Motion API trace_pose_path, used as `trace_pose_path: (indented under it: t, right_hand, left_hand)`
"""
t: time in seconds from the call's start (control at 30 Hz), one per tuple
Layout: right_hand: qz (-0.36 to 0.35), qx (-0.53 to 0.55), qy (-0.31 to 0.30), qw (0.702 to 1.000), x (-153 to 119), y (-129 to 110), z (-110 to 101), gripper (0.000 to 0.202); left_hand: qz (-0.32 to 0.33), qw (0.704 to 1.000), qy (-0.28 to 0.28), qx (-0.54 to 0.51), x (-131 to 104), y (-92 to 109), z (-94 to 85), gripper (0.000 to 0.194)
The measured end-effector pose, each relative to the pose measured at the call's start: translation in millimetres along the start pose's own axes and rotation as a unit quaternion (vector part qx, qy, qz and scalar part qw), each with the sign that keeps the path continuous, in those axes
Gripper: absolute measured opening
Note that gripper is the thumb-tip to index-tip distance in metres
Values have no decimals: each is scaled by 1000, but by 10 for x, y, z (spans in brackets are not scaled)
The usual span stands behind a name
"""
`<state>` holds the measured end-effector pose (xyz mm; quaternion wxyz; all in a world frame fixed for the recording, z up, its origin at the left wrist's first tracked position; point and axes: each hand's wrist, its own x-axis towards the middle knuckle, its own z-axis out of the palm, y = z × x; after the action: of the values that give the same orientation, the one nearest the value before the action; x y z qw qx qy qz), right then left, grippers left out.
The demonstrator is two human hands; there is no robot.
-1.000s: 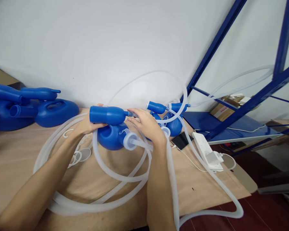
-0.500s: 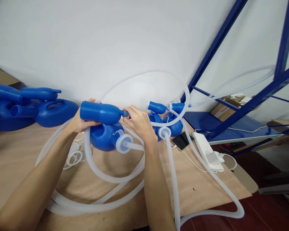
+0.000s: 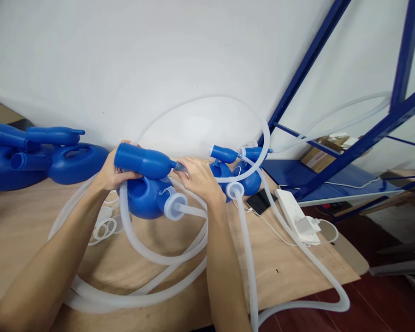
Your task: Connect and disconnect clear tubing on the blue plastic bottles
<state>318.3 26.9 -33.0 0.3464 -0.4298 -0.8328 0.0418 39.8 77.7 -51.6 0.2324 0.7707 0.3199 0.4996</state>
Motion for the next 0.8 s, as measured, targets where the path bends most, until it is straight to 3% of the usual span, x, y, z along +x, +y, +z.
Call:
trace_pose_path:
  t: [0.2,0.33,0.5,0.57,0.67,0.8]
  right_hand:
    - [43,137,-94,985,-24,70,-73,23]
    - [52,209,-123,969,-44,143,-94,23]
    - [41,342,-172,923,-45,177,-78,29]
    - [44,359,-162,918,-35,141,-77,31]
    - [41,338,-101,935,-15,52,-90,28]
    - [52,328,-48,942,5,-38,-104,46]
  left_hand:
    - [-4,1000,-2,11,3,69,21,61]
    - [1,1000,-8,13,-6,88,33,62]
    - [19,1000,-9,6,-4,78,10,64]
    - [27,1000,3,10,4,77,-11,64]
    - [26,999,22,16,14,84,-52,64]
    - [19,999,21,-15,14,109,-104,63]
